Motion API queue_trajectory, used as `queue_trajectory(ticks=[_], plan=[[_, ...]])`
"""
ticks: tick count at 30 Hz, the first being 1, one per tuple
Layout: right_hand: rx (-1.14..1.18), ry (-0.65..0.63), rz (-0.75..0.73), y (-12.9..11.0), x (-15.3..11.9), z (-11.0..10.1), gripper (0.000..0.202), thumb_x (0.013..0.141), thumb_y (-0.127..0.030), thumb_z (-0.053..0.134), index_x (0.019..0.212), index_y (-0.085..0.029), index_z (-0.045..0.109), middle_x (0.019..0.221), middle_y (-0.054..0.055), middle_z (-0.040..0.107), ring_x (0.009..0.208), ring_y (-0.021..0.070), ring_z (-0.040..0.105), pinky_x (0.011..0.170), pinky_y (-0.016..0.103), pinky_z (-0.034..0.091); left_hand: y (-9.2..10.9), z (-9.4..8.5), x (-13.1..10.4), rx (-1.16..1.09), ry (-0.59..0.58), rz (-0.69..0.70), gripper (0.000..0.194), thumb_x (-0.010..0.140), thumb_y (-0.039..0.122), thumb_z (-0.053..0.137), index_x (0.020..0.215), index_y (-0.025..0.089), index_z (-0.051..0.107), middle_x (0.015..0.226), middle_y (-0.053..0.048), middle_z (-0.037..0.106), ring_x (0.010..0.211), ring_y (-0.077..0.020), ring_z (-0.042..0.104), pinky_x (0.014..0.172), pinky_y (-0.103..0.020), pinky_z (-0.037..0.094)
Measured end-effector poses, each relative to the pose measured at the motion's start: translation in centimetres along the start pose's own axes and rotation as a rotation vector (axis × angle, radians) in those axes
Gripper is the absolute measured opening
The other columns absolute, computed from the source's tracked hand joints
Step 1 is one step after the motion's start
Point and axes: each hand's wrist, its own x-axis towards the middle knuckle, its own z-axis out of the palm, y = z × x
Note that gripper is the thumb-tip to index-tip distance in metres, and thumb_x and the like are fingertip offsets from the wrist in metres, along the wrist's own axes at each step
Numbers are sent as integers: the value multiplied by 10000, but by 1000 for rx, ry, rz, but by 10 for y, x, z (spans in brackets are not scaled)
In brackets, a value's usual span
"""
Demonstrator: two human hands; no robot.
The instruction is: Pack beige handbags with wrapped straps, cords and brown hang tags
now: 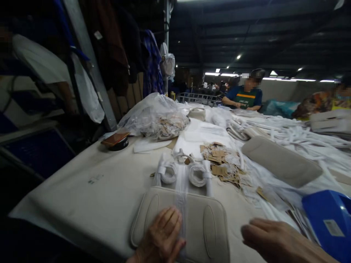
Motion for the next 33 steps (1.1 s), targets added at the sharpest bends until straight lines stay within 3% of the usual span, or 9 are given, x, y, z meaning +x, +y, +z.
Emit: queue_trajectory(ticks=[3,7,16,20,22,25,27,32,33], plan=[[-88,-233,-214,-33,79,-20,275,903,-100,326,732,-186,524,672,14,599,573,116,525,529,236,315,3,6,-2,-21,33,-14,315,851,224,446,1063,61,613,1058,-117,652,1089,-232,543,928,-330,484],[-202,-376,-359,-39,145,-12,158,877,-140,437,776,-164,556,688,26,616,572,109,518,509,248,250,5,20,-5,-45,233,-49,339,867,266,402,982,45,631,962,-126,661,1047,-240,554,915,-345,465],[-356,-570,-422,-41,197,5,156,765,-67,503,819,-163,614,739,45,677,647,149,624,490,256,226,0,28,3,-16,351,-68,414,940,255,297,827,89,659,866,-65,667,905,-182,610,931,-303,425],[-313,-668,-235,-47,207,7,177,768,-68,520,809,-169,661,743,54,693,688,172,648,490,237,256,-1,31,3,16,366,-72,462,957,238,248,788,114,660,821,-36,666,849,-162,619,883,-290,442],[-297,-638,-80,-44,213,10,85,762,-174,623,827,-150,671,743,78,690,697,203,651,482,234,259,-2,31,4,39,345,-75,425,941,152,265,778,129,657,792,-15,664,826,-142,620,861,-273,445],[-293,-521,40,-32,223,14,439,609,-356,810,924,-99,646,743,101,673,683,227,635,472,231,268,-4,31,4,58,337,-58,370,898,53,316,765,145,649,773,9,661,814,-122,618,851,-252,445],[-280,-462,40,-23,228,14,504,547,-398,845,911,-113,641,714,68,659,650,202,618,472,224,286,-6,31,4,62,350,-51,356,896,48,329,761,147,643,770,11,657,812,-118,615,855,-247,442],[-305,-234,4,-18,197,23,83,823,-148,594,899,-141,627,838,69,653,731,171,606,589,251,400,-7,38,2,97,393,-22,316,888,44,368,755,152,633,755,18,646,795,-107,616,910,-238,424],[-330,-150,-24,-21,183,32,155,864,-100,486,913,-144,626,897,81,649,775,173,603,634,269,425,-7,42,1,113,401,-15,322,888,41,365,754,154,635,747,21,643,784,-102,617,917,-234,421]])
